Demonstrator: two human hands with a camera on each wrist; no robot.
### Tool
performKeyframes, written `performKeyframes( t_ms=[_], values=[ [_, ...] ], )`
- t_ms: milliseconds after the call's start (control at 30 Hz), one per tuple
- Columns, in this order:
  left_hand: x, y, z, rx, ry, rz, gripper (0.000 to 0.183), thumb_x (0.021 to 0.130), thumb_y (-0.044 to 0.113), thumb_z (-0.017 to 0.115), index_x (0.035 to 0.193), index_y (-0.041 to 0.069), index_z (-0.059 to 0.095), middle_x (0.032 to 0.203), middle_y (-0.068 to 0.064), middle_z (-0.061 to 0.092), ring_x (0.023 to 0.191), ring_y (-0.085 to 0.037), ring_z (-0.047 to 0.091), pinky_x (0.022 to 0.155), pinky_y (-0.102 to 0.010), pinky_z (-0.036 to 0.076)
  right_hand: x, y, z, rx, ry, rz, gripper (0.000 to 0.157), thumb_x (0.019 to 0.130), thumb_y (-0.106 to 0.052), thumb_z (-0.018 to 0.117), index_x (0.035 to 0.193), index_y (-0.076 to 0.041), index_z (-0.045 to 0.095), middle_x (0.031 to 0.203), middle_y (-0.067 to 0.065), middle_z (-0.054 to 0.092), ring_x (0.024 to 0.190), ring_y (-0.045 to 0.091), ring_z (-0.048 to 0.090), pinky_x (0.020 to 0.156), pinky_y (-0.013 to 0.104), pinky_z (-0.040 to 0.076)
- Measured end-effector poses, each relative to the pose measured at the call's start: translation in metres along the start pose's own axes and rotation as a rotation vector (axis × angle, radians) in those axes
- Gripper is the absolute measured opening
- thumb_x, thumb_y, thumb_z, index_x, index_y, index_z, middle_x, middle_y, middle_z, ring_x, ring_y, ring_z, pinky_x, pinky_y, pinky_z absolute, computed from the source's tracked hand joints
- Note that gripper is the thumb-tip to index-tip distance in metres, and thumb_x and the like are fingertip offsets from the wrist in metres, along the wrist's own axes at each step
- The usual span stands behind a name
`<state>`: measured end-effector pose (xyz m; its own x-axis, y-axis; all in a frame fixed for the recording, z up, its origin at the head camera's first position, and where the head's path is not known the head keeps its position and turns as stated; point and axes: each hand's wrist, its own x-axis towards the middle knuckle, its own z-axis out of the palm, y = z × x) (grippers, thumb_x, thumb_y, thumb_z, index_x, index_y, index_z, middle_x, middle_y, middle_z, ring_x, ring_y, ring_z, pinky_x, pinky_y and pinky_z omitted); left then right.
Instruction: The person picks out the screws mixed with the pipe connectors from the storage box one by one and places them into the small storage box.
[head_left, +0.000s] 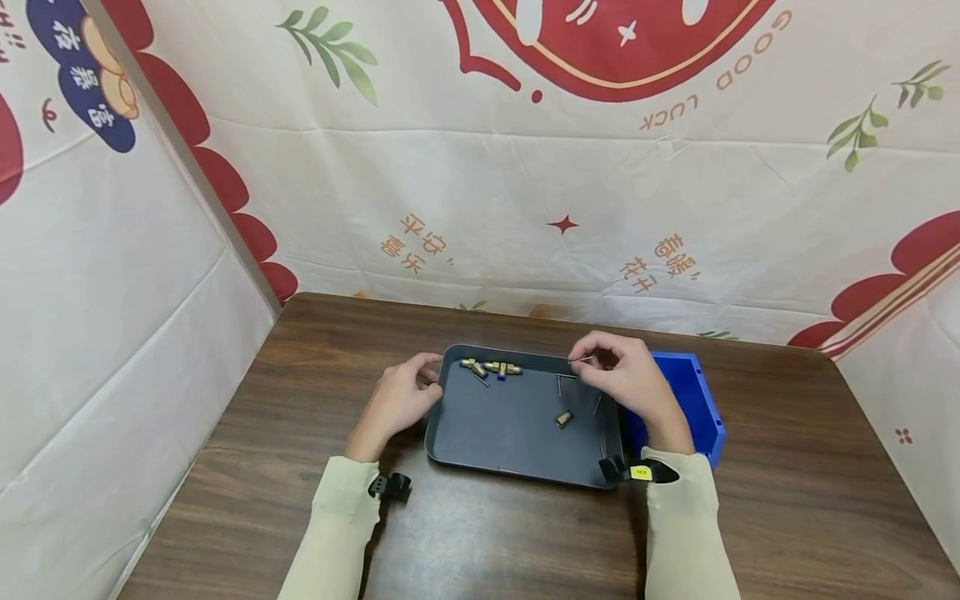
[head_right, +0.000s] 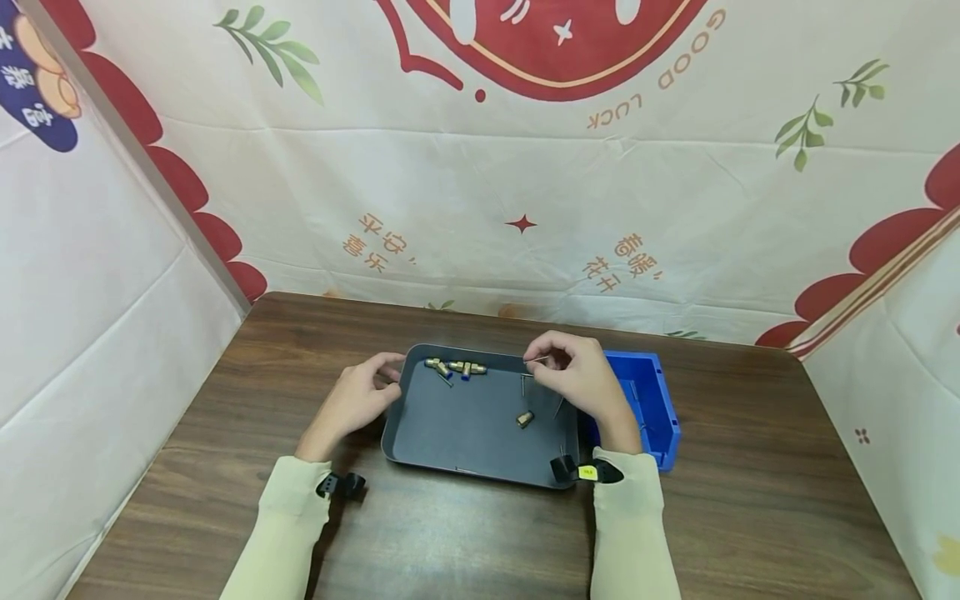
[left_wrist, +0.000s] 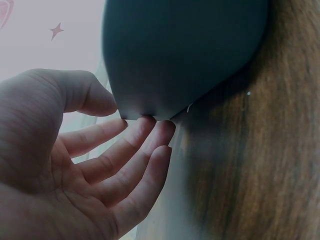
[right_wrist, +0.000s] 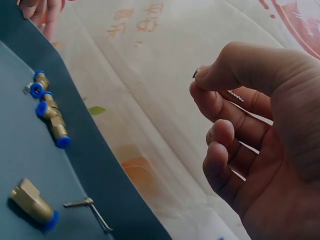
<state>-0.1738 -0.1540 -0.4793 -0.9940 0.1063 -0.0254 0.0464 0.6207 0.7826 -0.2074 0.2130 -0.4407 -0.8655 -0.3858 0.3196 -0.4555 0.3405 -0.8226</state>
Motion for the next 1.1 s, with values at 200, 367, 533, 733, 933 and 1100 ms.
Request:
performKeyframes(
  t_ms=[200, 367, 533, 733, 933, 1100],
  values=[
    [-0.001, 0.001, 0.0, -0.004, -0.001, 0.005, 0.05, 0.097, 0.012, 0.067, 0.147, 0.013, 0.069, 0.115, -0.007, 0.077, 0.102, -0.025, 0.075, 0.091, -0.049, 0.06, -0.01, -0.003, -0.017, -0.004, 0.063, 0.009, 0.016, 0.097, 0.009, 0.075, 0.106, -0.004, 0.079, 0.092, 0.005, 0.07, 0.074, 0.016, 0.055, 0.064, 0.025, 0.046],
    [0.0, 0.0, 0.0, 0.0, -0.003, 0.009, 0.05, 0.096, 0.011, 0.067, 0.147, 0.011, 0.069, 0.115, -0.007, 0.077, 0.102, -0.025, 0.075, 0.09, -0.05, 0.06, -0.018, 0.0, -0.033, -0.029, 0.135, 0.003, 0.017, 0.094, 0.012, 0.076, 0.105, -0.001, 0.078, 0.087, 0.004, 0.066, 0.073, 0.015, 0.054, 0.062, 0.025, 0.044],
    [0.0, 0.0, 0.0, 0.0, -0.003, 0.004, 0.051, 0.096, 0.012, 0.067, 0.147, 0.012, 0.069, 0.116, -0.007, 0.077, 0.102, -0.025, 0.075, 0.091, -0.05, 0.06, -0.029, 0.008, -0.048, -0.051, 0.19, 0.047, 0.016, 0.094, 0.013, 0.076, 0.106, 0.003, 0.077, 0.089, 0.001, 0.071, 0.073, 0.014, 0.055, 0.064, 0.023, 0.045],
    [-0.001, -0.001, 0.0, -0.001, -0.003, -0.002, 0.051, 0.097, 0.013, 0.068, 0.148, 0.013, 0.069, 0.117, -0.007, 0.077, 0.103, -0.025, 0.075, 0.09, -0.049, 0.06, -0.041, 0.014, -0.065, -0.112, 0.234, 0.117, 0.012, 0.098, 0.006, 0.077, 0.109, 0.004, 0.078, 0.096, -0.005, 0.074, 0.077, 0.014, 0.057, 0.067, 0.021, 0.047],
    [0.0, -0.001, 0.0, -0.005, -0.007, -0.014, 0.051, 0.098, 0.013, 0.068, 0.149, 0.014, 0.068, 0.118, -0.006, 0.077, 0.103, -0.024, 0.074, 0.091, -0.049, 0.06, -0.052, 0.022, -0.078, -0.182, 0.273, 0.151, 0.013, 0.099, 0.003, 0.077, 0.112, 0.003, 0.078, 0.098, -0.007, 0.075, 0.081, 0.013, 0.06, 0.071, 0.018, 0.049],
    [0.0, -0.001, 0.0, -0.006, -0.01, -0.014, 0.051, 0.097, 0.013, 0.068, 0.148, 0.014, 0.069, 0.117, -0.007, 0.076, 0.103, -0.024, 0.074, 0.091, -0.049, 0.06, -0.059, 0.03, -0.084, -0.244, 0.305, 0.182, 0.012, 0.099, 0.002, 0.077, 0.112, 0.003, 0.078, 0.098, -0.006, 0.075, 0.082, 0.01, 0.061, 0.073, 0.015, 0.049]
  ],
)
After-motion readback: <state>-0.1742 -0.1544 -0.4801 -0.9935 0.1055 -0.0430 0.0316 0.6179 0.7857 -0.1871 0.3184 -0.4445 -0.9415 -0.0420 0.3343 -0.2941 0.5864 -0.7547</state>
